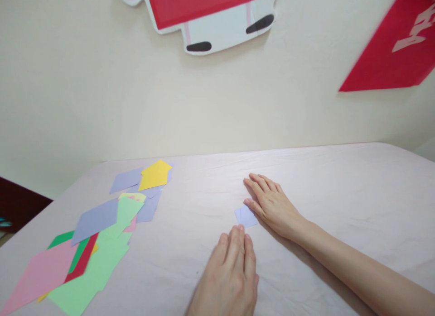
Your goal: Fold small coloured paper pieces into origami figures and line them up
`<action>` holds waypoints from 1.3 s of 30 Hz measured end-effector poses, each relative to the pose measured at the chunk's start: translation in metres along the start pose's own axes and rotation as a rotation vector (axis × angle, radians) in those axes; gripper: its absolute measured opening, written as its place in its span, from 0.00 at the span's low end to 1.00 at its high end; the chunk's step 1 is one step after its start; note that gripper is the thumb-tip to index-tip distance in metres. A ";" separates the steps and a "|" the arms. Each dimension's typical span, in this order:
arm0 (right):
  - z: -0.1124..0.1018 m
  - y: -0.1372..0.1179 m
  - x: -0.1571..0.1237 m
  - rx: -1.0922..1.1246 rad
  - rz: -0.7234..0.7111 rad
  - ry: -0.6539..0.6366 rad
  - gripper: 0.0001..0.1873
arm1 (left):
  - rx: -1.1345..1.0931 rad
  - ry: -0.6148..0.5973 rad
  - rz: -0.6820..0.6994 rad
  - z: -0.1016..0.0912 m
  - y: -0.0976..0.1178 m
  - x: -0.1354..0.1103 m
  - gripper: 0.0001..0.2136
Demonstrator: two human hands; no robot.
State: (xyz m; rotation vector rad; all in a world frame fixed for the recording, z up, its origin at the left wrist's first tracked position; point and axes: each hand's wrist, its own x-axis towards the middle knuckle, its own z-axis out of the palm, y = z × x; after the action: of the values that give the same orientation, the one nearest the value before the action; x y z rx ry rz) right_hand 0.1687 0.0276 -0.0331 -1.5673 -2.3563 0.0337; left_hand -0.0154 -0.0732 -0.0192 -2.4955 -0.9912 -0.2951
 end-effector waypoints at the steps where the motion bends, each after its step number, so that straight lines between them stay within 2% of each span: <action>1: -0.001 0.000 0.000 0.013 -0.001 0.000 0.25 | 0.002 -0.002 0.002 0.000 0.000 -0.001 0.22; 4: -0.004 0.000 -0.003 0.065 -0.033 0.005 0.27 | 0.011 -0.027 0.026 0.002 -0.001 -0.003 0.21; 8: -0.006 -0.006 -0.010 0.055 -0.074 -0.019 0.41 | 0.006 -0.021 0.005 0.004 -0.001 -0.003 0.21; 10: -0.007 -0.008 -0.012 0.039 -0.065 -0.032 0.43 | -0.010 0.004 -0.027 0.004 0.000 -0.001 0.20; 18: 0.001 -0.001 -0.001 0.074 0.007 0.009 0.33 | -0.035 0.053 -0.060 0.003 0.001 0.002 0.19; 22: 0.006 0.008 0.004 0.244 0.026 0.052 0.28 | -0.023 0.032 -0.047 0.007 0.001 -0.001 0.19; 26: 0.003 0.016 0.007 0.364 -0.031 0.068 0.21 | -0.021 0.023 -0.041 0.009 0.001 -0.004 0.19; 29: -0.005 0.019 0.008 0.466 -0.137 0.029 0.19 | -0.040 0.007 -0.036 0.009 0.000 -0.003 0.20; 33: -0.016 0.019 0.011 0.716 -0.257 -0.100 0.13 | -0.097 -0.084 -0.026 0.007 -0.002 -0.003 0.21; 36: -0.021 0.019 0.012 0.835 -0.281 -0.182 0.08 | -0.167 -0.140 -0.066 0.006 -0.005 -0.003 0.22; 39: -0.027 0.020 0.012 0.899 -0.272 -0.217 0.08 | -0.265 -0.167 -0.101 0.004 -0.008 -0.001 0.25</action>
State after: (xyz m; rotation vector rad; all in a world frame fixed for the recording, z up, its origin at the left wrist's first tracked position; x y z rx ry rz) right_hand 0.1894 0.0425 -0.0084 -0.8245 -2.1652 1.0747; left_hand -0.0217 -0.0670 -0.0207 -2.7493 -1.2179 -0.2681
